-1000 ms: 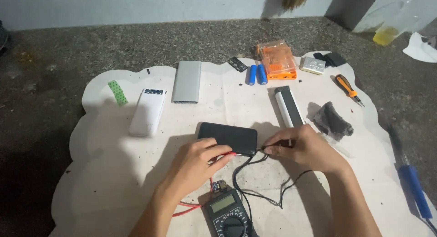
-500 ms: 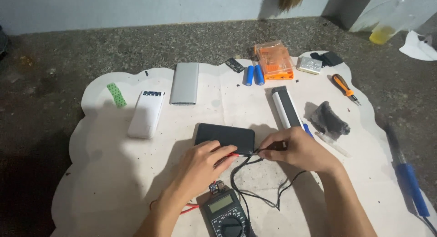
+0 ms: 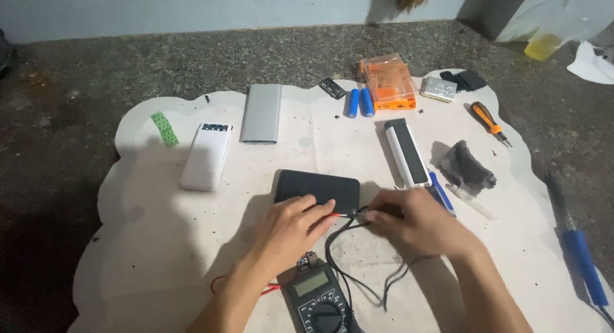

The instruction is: Inspecting the internal components of a power bank using a multimeter for diagnostics.

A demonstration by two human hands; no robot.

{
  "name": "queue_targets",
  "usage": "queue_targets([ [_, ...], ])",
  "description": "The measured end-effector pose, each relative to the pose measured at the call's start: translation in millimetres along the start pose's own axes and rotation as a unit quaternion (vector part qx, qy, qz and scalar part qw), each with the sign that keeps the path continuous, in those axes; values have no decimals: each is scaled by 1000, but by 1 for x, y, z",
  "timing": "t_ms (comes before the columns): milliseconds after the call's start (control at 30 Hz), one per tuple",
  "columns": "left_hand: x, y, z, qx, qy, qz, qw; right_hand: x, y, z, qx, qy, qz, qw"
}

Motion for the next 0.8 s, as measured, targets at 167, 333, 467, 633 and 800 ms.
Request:
queue_targets([
  [167, 3, -1, 3, -6, -19, -5, 1000, -22, -40, 20, 76, 26, 218, 973],
  [333, 5, -4, 5, -30, -19, -14, 999, -22, -57, 22, -105, 130, 345, 924],
  [467, 6, -2, 4, -26, -2, -14, 1000, -23, -42, 22, 68, 8, 288, 955],
  [633, 3, 3, 5, -36, -16, 8, 999, -24, -42, 27, 136, -8, 277, 951],
  [800, 2, 0, 4, 0, -26, 25, 999, -25, -42, 24, 155, 27, 283, 946],
])
Point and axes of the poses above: each hand's wrist, its own x-axis towards the middle knuckle, its own y-axis out of the back of the hand, z = x × y, the point moved 7 cm from there along x, towards the middle knuckle, and after that the axes turned 11 degrees about x, right-handed, at the moved point
